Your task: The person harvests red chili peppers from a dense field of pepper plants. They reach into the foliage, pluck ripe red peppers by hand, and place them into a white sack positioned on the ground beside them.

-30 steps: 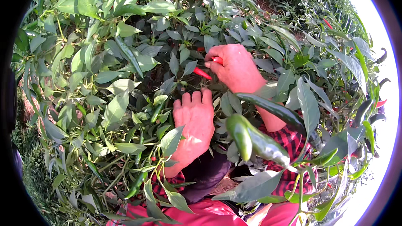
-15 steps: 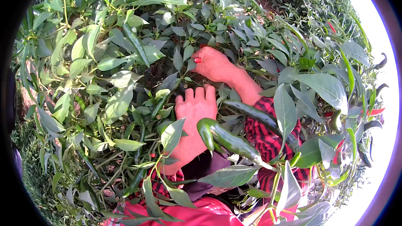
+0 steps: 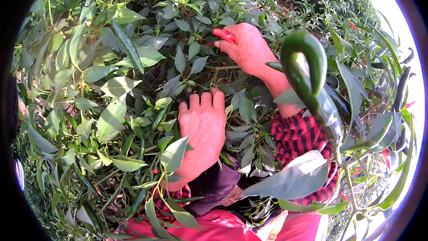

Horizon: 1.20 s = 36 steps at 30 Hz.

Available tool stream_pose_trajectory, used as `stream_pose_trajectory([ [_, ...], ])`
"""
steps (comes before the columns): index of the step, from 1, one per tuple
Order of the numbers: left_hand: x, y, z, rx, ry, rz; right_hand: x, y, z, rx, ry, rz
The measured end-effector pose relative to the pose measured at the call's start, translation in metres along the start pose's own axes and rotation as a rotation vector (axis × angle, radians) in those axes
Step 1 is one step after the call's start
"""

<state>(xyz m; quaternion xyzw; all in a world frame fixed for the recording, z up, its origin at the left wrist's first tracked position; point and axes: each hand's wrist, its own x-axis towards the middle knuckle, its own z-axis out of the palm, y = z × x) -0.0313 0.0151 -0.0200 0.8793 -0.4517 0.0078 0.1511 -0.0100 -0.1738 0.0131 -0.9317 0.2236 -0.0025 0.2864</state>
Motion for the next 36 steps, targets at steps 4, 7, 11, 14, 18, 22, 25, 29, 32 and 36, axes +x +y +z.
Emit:
stream_pose_trajectory([
  [4, 0.002, 0.002, -0.001, 0.006, -0.011, 0.008, 0.026, 0.012, 0.038, -0.535, 0.010, -0.104],
  [7, 0.000, 0.005, 0.000, 0.013, 0.021, -0.005, 0.031, 0.022, 0.046, -0.656, -0.063, -0.164],
  [11, -0.002, 0.001, -0.004, 0.017, -0.019, 0.001, 0.033, 0.022, 0.052, -0.650, -0.106, -0.208],
  [14, -0.002, -0.003, -0.008, 0.011, -0.083, -0.020, 0.033, 0.016, 0.052, -0.556, -0.144, -0.188],
  [18, 0.000, -0.001, -0.009, -0.024, -0.074, -0.003, 0.043, 0.026, 0.040, -0.290, -0.011, 0.167],
  [22, 0.002, 0.002, -0.010, -0.029, -0.082, 0.003, 0.042, 0.022, 0.013, 0.318, 0.083, 0.272],
  [25, 0.001, -0.004, -0.007, -0.043, -0.066, -0.003, -0.012, -0.020, -0.005, 0.551, 0.110, 0.227],
  [29, 0.002, -0.008, 0.005, -0.018, 0.053, 0.006, -0.099, 0.021, 0.019, 0.403, 0.053, 0.015],
  [32, 0.002, -0.009, 0.000, 0.000, 0.019, 0.048, -0.120, 0.074, 0.045, 0.650, 0.034, 0.490],
  [36, 0.004, 0.004, 0.001, -0.031, -0.013, 0.088, -0.104, 0.097, 0.041, 0.909, 0.158, 0.887],
])
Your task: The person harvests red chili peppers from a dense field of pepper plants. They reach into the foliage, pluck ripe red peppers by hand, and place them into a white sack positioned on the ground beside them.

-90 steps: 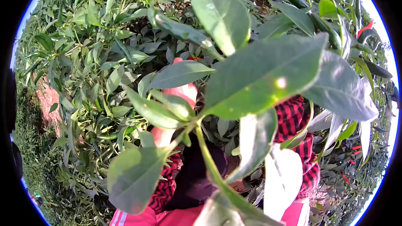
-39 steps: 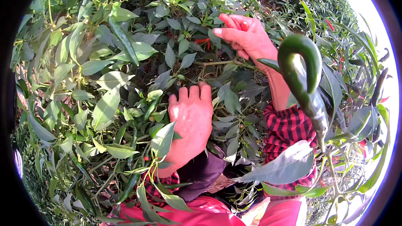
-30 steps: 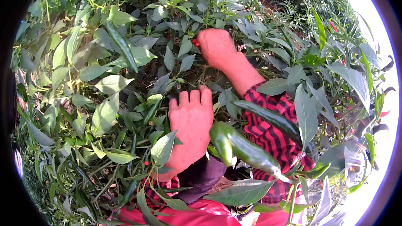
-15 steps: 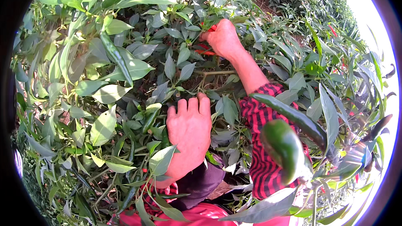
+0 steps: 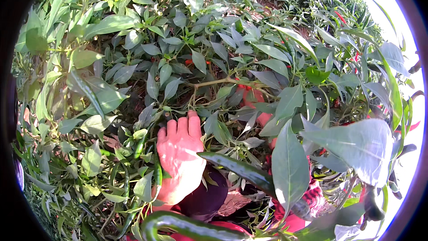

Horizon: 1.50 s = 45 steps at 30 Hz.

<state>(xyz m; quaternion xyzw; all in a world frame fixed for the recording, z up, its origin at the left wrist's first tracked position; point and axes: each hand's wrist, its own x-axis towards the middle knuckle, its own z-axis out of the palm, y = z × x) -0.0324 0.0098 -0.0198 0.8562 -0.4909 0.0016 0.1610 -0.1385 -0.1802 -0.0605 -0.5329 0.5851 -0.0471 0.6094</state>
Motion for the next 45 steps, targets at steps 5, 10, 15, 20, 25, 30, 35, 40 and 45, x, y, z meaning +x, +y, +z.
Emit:
stream_pose_trajectory([
  [5, -0.005, -0.002, -0.009, 0.047, -0.024, -0.024, 0.031, -0.012, 0.031, -0.109, -0.077, -0.162],
  [10, -0.007, -0.014, -0.010, 0.003, -0.047, -0.007, 0.045, -0.022, 0.039, -0.222, -0.038, -0.253],
  [15, -0.003, -0.016, -0.015, -0.029, -0.057, 0.018, 0.060, -0.036, 0.041, -0.326, -0.003, -0.322],
  [20, 0.000, -0.014, -0.011, -0.020, -0.080, 0.016, 0.075, -0.044, 0.047, -0.398, -0.001, -0.362],
  [25, -0.003, -0.012, -0.020, -0.052, -0.219, 0.018, 0.083, -0.052, 0.055, -0.466, -0.011, -0.407],
  [30, -0.009, -0.014, -0.018, -0.026, -0.093, 0.050, 0.092, -0.054, 0.057, -0.523, -0.006, -0.429],
  [35, -0.009, -0.010, -0.018, -0.044, -0.091, 0.034, 0.089, -0.057, 0.057, -0.551, 0.000, -0.449],
  [40, -0.014, -0.024, -0.015, 0.000, -0.128, -0.006, 0.092, -0.047, 0.081, -0.555, -0.059, -0.461],
  [45, -0.015, -0.023, -0.023, -0.036, -0.141, 0.023, 0.085, -0.044, 0.066, -0.618, -0.011, -0.462],
])
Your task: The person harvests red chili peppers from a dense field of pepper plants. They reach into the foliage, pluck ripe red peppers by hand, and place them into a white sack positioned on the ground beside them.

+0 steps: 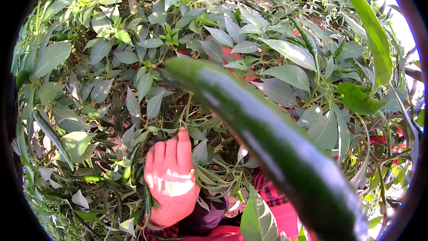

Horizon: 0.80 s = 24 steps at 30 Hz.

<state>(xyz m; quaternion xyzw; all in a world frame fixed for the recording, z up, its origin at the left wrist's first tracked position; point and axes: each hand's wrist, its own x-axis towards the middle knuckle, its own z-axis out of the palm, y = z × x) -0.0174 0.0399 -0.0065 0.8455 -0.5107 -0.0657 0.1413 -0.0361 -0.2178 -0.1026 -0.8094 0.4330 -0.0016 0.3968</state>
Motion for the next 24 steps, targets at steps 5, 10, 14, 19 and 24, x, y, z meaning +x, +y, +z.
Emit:
stream_pose_trajectory([
  [5, -0.003, -0.002, 0.002, -0.015, 0.015, 0.007, -0.008, 0.000, 0.000, 0.010, 0.004, -0.005],
  [10, -0.003, -0.007, -0.001, -0.024, 0.019, -0.016, -0.023, -0.014, 0.007, 0.033, -0.014, -0.006],
  [14, -0.008, -0.005, 0.002, -0.004, 0.057, -0.029, -0.040, -0.019, 0.011, 0.046, -0.012, 0.017],
  [19, -0.006, 0.005, 0.004, -0.015, 0.090, 0.007, -0.089, -0.015, -0.003, 0.060, 0.044, 0.101],
  [24, 0.013, 0.014, 0.018, 0.034, 0.139, -0.037, -0.133, -0.030, -0.024, 0.112, 0.032, 0.124],
])
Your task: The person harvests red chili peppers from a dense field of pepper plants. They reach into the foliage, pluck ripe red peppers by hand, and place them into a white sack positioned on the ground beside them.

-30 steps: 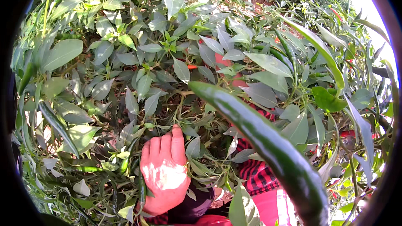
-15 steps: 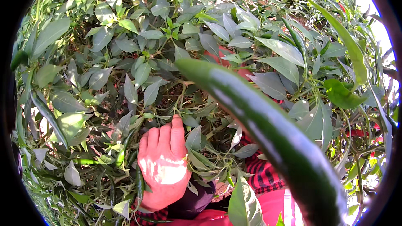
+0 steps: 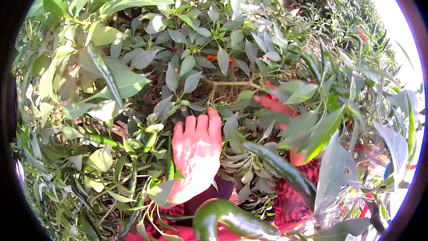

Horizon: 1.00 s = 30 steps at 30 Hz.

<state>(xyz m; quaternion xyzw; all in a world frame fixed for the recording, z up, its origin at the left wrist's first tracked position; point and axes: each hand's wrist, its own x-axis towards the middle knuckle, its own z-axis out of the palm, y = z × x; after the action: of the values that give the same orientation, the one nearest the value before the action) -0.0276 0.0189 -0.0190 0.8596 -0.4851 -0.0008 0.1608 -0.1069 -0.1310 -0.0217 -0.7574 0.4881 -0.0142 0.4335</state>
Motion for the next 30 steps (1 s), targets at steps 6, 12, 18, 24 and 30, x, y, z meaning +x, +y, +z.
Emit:
stream_pose_trajectory([
  [6, -0.004, -0.004, 0.019, 0.014, 0.079, -0.079, -0.077, -0.055, -0.028, 0.060, -0.082, -0.236],
  [12, -0.001, 0.004, 0.021, 0.027, 0.087, -0.032, 0.005, -0.101, 0.003, -0.776, 0.012, -0.644],
  [18, 0.000, 0.008, 0.017, 0.068, 0.052, -0.057, 0.098, -0.102, 0.047, -1.156, 0.003, -0.719],
  [24, -0.003, 0.008, 0.010, 0.075, 0.020, -0.047, 0.133, -0.105, 0.065, -1.413, -0.268, -0.591],
  [30, -0.003, 0.004, 0.005, 0.087, -0.010, -0.029, 0.139, -0.106, 0.059, -1.221, -0.336, -0.498],
])
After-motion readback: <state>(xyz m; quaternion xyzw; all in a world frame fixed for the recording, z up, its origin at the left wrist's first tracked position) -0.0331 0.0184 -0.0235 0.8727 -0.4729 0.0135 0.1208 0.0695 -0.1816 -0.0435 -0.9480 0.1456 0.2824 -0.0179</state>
